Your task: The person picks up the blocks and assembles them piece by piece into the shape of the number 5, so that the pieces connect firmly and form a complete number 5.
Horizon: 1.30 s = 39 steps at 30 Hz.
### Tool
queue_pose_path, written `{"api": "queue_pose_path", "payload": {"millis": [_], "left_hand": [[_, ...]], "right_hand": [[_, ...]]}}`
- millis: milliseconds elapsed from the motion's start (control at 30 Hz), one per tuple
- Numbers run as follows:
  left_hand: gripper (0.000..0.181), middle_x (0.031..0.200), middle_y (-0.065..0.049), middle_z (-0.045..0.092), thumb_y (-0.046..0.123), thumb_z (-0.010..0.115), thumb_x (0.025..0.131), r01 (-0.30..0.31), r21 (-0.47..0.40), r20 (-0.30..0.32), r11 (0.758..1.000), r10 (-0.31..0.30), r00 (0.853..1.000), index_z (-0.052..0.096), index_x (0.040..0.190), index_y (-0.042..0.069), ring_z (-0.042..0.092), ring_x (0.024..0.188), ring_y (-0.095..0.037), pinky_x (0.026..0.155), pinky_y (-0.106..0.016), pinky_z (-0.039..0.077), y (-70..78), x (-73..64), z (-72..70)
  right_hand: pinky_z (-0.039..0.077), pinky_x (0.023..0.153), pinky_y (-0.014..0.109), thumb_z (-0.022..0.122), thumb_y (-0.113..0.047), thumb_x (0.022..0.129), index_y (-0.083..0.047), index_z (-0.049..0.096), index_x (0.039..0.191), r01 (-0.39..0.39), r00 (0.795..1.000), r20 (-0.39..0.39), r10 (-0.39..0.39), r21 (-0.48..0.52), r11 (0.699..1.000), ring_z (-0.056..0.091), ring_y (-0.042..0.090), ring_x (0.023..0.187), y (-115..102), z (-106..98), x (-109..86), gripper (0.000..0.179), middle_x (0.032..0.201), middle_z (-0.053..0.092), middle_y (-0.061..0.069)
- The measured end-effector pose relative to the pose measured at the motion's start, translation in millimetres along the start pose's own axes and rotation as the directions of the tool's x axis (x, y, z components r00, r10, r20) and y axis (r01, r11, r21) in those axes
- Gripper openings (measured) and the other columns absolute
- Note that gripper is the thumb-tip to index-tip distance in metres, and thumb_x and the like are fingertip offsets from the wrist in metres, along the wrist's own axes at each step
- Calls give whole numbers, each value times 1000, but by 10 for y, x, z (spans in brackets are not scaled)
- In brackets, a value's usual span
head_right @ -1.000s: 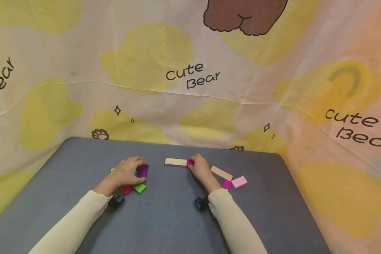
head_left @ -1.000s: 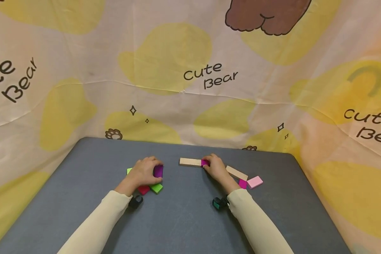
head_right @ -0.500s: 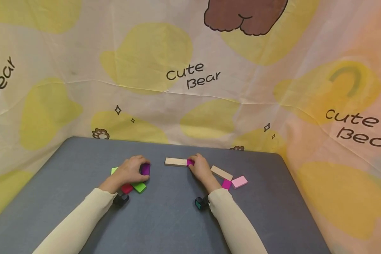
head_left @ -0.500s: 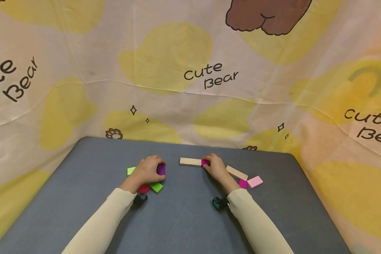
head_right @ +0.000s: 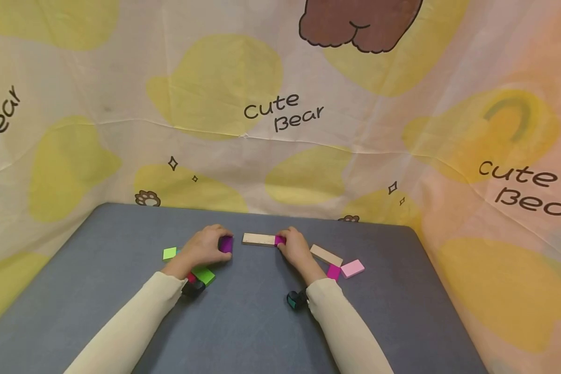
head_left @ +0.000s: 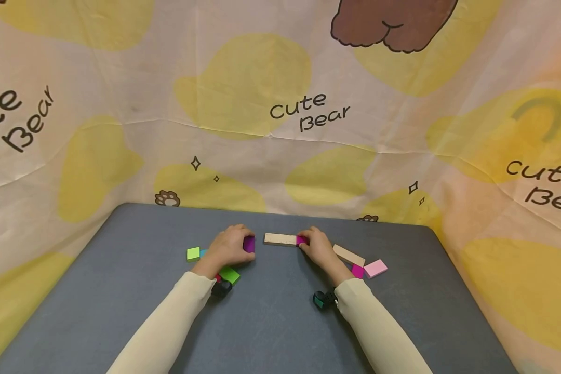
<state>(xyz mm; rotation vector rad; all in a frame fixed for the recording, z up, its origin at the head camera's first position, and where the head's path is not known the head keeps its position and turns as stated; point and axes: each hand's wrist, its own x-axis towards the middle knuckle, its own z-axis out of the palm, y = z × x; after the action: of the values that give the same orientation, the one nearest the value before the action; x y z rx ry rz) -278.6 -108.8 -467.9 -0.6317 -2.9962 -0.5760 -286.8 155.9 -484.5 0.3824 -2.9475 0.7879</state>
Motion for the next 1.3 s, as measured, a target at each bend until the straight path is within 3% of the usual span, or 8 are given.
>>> {"api": "queue_pose_path", "payload": {"millis": [533,900,1300], "left_hand": [[55,117,-7,60,25,75,71,73,-80,67,994,-67,995,65,123,11,53,100,-24,77,-37,49,127,172,113],[53,122,-12,57,21,75,74,84,-171,69,982,-74,995,63,122,3,51,107,-29,84,-40,51,140,211,140],[54,123,-13,56,20,76,74,77,-167,75,983,-66,995,62,124,4,51,109,-29,86,-41,51,155,236,142]], "right_hand": [[45,66,32,70,-9,86,-7,72,111,-1,1000,-9,1,3,1000,54,19,76,-6,-1,-14,25,94,61,11],[45,66,32,70,-9,86,-7,72,111,-5,1000,-8,5,3,1000,54,20,77,-7,-7,-13,26,94,61,11],[47,68,34,71,-8,85,-7,72,110,13,1000,-25,-13,-1,1000,56,21,78,3,-2,-2,25,93,62,11]]}}
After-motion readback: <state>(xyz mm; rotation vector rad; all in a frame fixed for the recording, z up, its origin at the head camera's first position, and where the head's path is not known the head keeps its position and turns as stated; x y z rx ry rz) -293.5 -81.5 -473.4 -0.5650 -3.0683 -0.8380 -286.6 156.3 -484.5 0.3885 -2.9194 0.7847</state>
